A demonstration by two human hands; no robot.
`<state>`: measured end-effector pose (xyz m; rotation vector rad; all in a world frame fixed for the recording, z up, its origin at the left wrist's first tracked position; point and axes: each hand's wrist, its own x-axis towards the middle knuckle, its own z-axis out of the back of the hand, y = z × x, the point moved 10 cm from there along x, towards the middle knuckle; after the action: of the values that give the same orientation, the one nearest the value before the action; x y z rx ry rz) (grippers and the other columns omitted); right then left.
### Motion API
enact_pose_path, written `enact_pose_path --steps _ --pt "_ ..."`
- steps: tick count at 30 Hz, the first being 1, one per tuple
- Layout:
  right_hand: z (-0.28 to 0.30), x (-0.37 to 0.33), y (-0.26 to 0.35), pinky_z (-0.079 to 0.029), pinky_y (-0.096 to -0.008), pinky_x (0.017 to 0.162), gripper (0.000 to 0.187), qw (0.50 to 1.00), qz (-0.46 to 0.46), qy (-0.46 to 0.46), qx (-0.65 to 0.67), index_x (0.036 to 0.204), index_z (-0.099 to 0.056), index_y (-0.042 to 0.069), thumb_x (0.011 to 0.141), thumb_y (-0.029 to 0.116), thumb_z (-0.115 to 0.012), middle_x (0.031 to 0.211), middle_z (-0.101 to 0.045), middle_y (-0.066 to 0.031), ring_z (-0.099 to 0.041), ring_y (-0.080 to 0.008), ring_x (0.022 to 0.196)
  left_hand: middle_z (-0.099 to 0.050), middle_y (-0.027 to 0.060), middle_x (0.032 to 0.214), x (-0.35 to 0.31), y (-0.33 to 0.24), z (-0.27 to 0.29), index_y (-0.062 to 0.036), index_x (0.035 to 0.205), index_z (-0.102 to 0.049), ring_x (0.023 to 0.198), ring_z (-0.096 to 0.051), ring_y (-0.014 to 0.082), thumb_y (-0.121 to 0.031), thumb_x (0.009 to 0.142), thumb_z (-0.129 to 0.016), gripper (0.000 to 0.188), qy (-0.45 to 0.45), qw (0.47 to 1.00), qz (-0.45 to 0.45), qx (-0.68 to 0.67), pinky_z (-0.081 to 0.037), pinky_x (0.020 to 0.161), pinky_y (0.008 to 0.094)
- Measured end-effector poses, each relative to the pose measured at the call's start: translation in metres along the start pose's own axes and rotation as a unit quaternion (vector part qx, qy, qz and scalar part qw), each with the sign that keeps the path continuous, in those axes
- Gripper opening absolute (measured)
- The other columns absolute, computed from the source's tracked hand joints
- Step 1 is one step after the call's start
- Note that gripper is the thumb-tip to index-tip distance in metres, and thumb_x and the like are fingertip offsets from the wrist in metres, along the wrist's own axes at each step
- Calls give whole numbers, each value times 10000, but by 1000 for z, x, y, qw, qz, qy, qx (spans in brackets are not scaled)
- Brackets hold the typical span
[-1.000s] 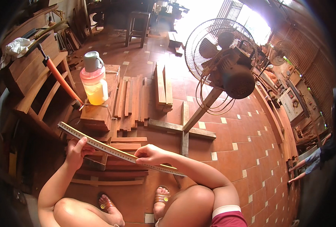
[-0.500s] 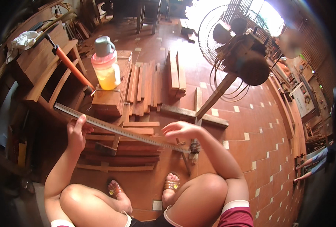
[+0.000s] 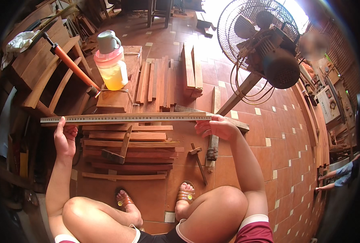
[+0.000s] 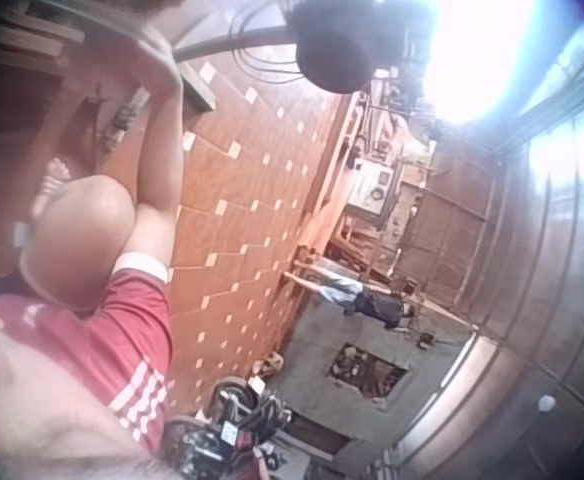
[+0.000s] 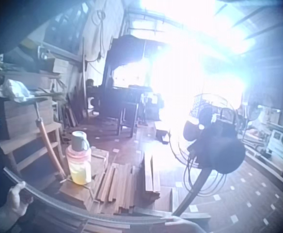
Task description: The person sits on the floor and repeatedly measures wooden planks using a metal ruler and a try square. They handle each plank individually, aligning the tools to check dimensions and angles, then set the planks aside.
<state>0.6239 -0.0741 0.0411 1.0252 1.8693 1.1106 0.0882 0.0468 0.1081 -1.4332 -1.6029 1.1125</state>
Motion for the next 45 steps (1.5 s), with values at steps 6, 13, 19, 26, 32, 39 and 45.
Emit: enact_pose_path --steps 6,13,19,26,32,39,45 --pt "5 2 7 -568 -358 789 370 999 13 -50 13 1225 -614 -24 976 250 -623 1108 -697 -158 -692 -220 980 -712 65 766 5 7 5 -96 882 -673 643 -640 140 -306 984 -615 241 3 1000 15 -12 -491 593 258" --pt "6 2 14 -565 -325 711 282 994 14 -110 3 1106 -666 -13 981 234 -617 986 -724 -138 -709 -194 870 -718 62 771 5 10 6 -104 882 -676 655 -657 147 -318 981 -617 243 13 999 31 -29 -514 602 260" --pt "11 -2 12 -563 -325 701 247 990 10 -141 4 1056 -680 -11 976 213 -610 945 -728 -137 -712 -194 842 -727 61 787 2 16 4 -108 885 -682 666 -666 149 -329 981 -612 251 10 998 49 -37 -524 609 261" --pt "16 0 17 -569 -349 717 260 980 10 -195 25 1024 -682 -24 963 220 -615 935 -730 -145 -714 -225 843 -735 69 807 2 26 7 -111 899 -681 679 -685 162 -349 970 -622 255 13 997 64 -44 -541 606 267" --pt "31 -1 8 -556 -338 676 287 971 41 -233 16 1054 -662 25 973 288 -581 930 -728 -131 -713 -220 824 -703 91 752 -3 34 7 -99 934 -664 673 -695 208 -346 919 -681 248 -41 994 80 -64 -562 605 295" --pt "49 -4 -5 -522 -316 632 313 970 61 -232 29 1021 -680 45 977 327 -553 869 -717 -93 -681 -208 791 -732 119 845 -6 26 -5 -43 957 -683 728 -713 215 -322 965 -618 287 31 996 65 -49 -572 641 289" --pt "71 -7 -11 -516 -296 639 323 971 65 -224 59 1012 -692 54 983 337 -538 888 -719 -76 -670 -190 780 -727 114 870 -16 36 -19 -43 994 -675 767 -712 211 -305 983 -610 270 57 994 81 -40 -574 695 297"
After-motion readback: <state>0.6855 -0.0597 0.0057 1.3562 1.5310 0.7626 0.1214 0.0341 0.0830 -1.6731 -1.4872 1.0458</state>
